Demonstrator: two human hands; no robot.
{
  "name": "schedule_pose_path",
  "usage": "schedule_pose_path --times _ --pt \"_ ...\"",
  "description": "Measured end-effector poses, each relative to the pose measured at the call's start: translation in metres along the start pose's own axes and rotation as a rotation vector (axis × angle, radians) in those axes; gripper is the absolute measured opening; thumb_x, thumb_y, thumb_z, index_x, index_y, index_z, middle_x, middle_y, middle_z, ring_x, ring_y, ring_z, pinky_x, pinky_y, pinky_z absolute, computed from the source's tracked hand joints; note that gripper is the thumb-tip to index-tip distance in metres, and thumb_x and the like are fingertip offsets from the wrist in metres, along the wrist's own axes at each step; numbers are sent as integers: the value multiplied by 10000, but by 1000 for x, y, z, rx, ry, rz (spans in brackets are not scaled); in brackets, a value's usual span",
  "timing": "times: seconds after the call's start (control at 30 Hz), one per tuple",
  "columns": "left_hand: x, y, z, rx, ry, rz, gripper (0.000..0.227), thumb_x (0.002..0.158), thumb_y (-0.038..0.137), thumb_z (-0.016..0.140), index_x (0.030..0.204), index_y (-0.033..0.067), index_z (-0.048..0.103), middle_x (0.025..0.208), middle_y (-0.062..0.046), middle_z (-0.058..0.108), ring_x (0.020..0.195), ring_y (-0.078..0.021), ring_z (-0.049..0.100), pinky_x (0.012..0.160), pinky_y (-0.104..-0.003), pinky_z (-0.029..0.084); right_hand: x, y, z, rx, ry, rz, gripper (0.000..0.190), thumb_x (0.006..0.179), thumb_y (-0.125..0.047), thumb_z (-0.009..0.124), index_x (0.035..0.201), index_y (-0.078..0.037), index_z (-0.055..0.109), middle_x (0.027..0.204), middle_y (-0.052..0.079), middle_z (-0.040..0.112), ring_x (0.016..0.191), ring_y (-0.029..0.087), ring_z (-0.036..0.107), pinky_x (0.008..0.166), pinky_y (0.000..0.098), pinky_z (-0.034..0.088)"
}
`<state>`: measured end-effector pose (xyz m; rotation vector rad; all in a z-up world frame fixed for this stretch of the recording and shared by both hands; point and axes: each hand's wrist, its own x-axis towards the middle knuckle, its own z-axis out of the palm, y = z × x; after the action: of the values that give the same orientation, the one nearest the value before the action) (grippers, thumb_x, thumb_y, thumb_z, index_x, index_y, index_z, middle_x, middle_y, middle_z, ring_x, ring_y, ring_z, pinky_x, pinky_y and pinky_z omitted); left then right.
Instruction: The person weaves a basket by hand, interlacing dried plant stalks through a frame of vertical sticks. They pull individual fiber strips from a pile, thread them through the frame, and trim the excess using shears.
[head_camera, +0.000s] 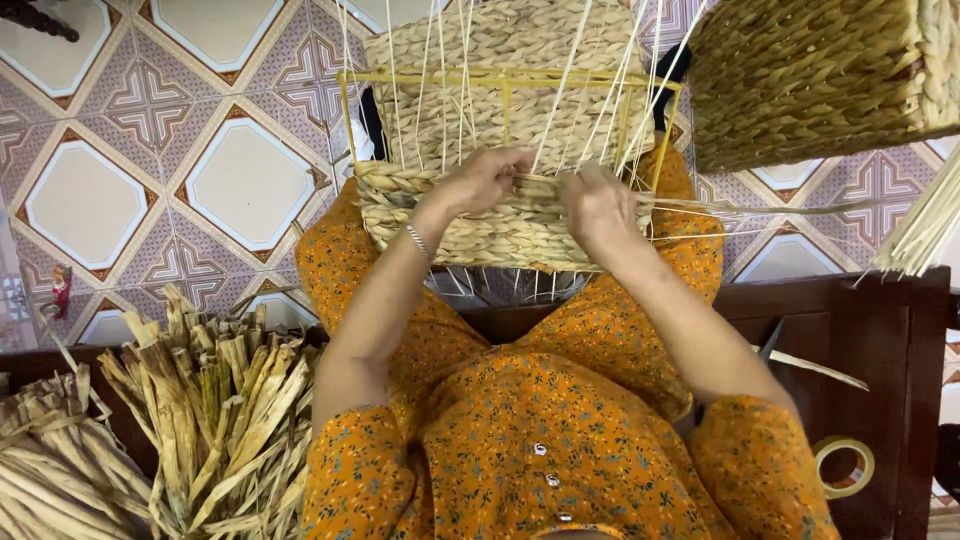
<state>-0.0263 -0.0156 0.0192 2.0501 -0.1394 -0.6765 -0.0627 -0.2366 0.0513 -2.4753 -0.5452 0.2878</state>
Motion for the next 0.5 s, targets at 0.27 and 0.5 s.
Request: schedule_pose_path --times 0.27,0.5 --pt "-27 42 -10 206 -244 -141 390 872 268 790 1180 84 639 1160 -111 665 957 -192 614 916 -367 557 45 -9 -16 -756 71 -401 100 947 50 675 890 -25 708 820 80 583 796 177 579 620 306 548" --pt "-3 -11 43 526 199 333 446 1000 423 665 1181 23 592 1138 -229 621 1092 -406 599 896 -574 522 68 7 -52 77 -538 349 127 928 -202 693 949 -81 725 854 73 713 713 171 687 689 339 589"
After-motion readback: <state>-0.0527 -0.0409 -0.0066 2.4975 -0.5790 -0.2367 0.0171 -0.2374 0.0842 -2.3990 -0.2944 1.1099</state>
